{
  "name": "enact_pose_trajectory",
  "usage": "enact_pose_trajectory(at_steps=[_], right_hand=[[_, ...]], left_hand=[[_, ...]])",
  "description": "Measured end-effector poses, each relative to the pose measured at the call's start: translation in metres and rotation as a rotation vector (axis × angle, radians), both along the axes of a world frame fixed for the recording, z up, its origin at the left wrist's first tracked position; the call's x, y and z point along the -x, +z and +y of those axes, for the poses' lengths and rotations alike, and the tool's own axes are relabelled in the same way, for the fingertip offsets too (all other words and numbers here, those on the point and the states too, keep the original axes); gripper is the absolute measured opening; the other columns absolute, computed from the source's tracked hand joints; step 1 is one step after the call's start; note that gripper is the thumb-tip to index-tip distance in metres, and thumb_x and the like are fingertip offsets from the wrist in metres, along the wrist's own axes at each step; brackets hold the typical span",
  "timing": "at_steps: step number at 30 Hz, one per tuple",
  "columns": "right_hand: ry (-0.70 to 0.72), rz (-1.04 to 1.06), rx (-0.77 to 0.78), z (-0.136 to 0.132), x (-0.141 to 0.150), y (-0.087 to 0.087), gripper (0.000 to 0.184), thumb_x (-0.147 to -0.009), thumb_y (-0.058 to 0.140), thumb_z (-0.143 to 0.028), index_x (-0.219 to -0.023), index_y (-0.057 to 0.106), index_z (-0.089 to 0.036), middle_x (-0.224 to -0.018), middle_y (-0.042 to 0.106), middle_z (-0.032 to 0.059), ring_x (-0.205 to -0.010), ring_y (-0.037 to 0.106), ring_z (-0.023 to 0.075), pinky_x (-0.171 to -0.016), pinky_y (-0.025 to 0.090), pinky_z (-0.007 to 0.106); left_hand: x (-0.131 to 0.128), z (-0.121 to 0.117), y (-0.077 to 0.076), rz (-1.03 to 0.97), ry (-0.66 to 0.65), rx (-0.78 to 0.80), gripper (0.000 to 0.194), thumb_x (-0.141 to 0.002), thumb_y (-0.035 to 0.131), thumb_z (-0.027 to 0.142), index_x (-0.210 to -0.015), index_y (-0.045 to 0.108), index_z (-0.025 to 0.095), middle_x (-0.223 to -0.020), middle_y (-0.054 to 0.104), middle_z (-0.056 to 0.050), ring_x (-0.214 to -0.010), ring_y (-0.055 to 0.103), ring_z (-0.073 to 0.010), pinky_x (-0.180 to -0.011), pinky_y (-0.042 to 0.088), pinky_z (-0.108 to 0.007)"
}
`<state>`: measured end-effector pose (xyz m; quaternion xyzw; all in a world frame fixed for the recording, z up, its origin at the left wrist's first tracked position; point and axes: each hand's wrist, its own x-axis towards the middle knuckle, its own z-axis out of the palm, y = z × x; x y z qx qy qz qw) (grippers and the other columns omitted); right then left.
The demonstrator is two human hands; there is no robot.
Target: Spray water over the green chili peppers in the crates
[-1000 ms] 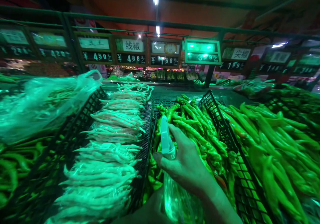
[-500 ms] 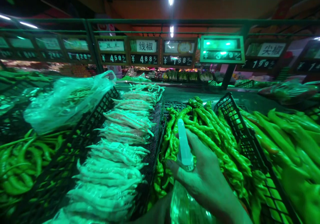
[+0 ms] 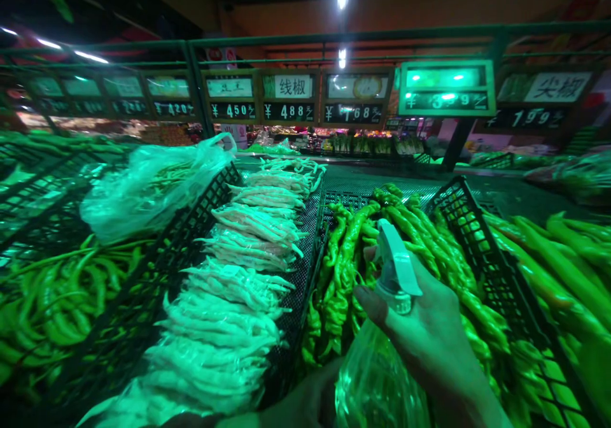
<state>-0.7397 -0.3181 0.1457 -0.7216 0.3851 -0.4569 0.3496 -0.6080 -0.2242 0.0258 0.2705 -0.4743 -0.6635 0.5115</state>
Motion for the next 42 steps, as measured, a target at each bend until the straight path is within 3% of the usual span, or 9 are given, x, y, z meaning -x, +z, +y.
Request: enact_pose_trajectory(at_steps=[3, 8, 14, 20, 25, 32, 36, 42], right_hand=[[0.023, -0.024, -0.03, -0.004, 0.001, 0.0, 0.048, -0.07, 0.075, -0.055, -0.11, 0.066, -0.03, -0.112, 0.066, 0.0028, -0.111, 0.058, 0.0346, -0.082, 0.042, 0.045], [0.004, -0.034, 0.006, -0.009, 0.004, 0.0, 0.051, -0.07, 0.073, -0.061, -0.109, 0.069, -0.028, -0.073, 0.058, 0.0022, -0.117, 0.054, 0.0394, -0.092, 0.039, 0.049], [0.02, -0.008, 0.025, -0.012, 0.005, 0.0, 0.054, -0.073, 0.07, -0.06, -0.116, 0.065, -0.028, -0.098, 0.067, 0.0034, -0.101, 0.058, 0.0321, -0.084, 0.04, 0.047], [0.086, -0.041, -0.012, -0.015, 0.005, -0.007, 0.049, -0.075, 0.073, -0.056, -0.114, 0.064, -0.028, -0.081, 0.063, 0.0017, -0.107, 0.057, 0.0337, -0.085, 0.04, 0.046], [0.095, -0.047, -0.018, -0.014, 0.003, -0.012, 0.05, -0.074, 0.076, -0.054, -0.112, 0.065, -0.025, -0.119, 0.065, 0.0069, -0.107, 0.059, 0.0322, -0.076, 0.045, 0.039], [0.071, 0.024, 0.042, -0.002, -0.004, -0.005, 0.045, -0.074, 0.071, -0.052, -0.109, 0.064, -0.025, -0.096, 0.067, 0.0023, -0.086, 0.06, 0.0243, -0.064, 0.039, 0.033], [0.128, 0.069, 0.064, 0.002, -0.007, -0.002, 0.045, -0.076, 0.07, -0.046, -0.114, 0.062, -0.025, -0.073, 0.057, -0.0041, -0.066, 0.05, 0.017, -0.064, 0.038, 0.031], [0.13, 0.046, 0.065, 0.007, -0.008, 0.0, 0.05, -0.078, 0.071, -0.048, -0.12, 0.06, -0.023, -0.078, 0.058, -0.0036, -0.068, 0.049, 0.0161, -0.065, 0.039, 0.03]], left_hand=[[0.0, -0.002, -0.003, 0.004, 0.004, 0.001, 0.043, -0.089, 0.064, 0.037, -0.128, 0.057, 0.017, -0.134, 0.06, -0.011, -0.121, 0.059, -0.0253, -0.105, 0.048, -0.053], [-0.002, -0.007, -0.008, -0.004, 0.006, 0.0, 0.043, -0.089, 0.064, 0.037, -0.127, 0.058, 0.017, -0.134, 0.06, -0.011, -0.121, 0.059, -0.0256, -0.105, 0.048, -0.053], [-0.003, -0.008, -0.005, -0.002, -0.004, 0.016, 0.044, -0.09, 0.064, 0.036, -0.129, 0.056, 0.018, -0.134, 0.06, -0.011, -0.12, 0.059, -0.0255, -0.104, 0.049, -0.052], [-0.001, -0.004, -0.003, 0.003, -0.025, 0.013, 0.044, -0.089, 0.064, 0.035, -0.13, 0.056, 0.018, -0.134, 0.059, -0.011, -0.12, 0.059, -0.0254, -0.103, 0.05, -0.052], [-0.001, -0.003, -0.006, 0.006, -0.041, -0.001, 0.047, -0.089, 0.064, 0.035, -0.132, 0.054, 0.018, -0.134, 0.058, -0.011, -0.12, 0.059, -0.0258, -0.102, 0.051, -0.051], [0.0, -0.001, -0.002, 0.008, -0.061, -0.007, 0.045, -0.089, 0.064, 0.039, -0.129, 0.057, 0.018, -0.135, 0.06, -0.011, -0.123, 0.058, -0.0262, -0.107, 0.046, -0.054], [0.002, -0.001, -0.001, 0.001, -0.071, -0.011, 0.047, -0.089, 0.064, 0.04, -0.129, 0.057, 0.017, -0.134, 0.06, -0.011, -0.122, 0.059, -0.0263, -0.106, 0.047, -0.054], [0.002, -0.001, 0.001, -0.007, -0.078, -0.018, 0.045, -0.089, 0.064, 0.039, -0.128, 0.058, 0.017, -0.131, 0.062, -0.011, -0.12, 0.06, -0.0259, -0.105, 0.048, -0.054]])
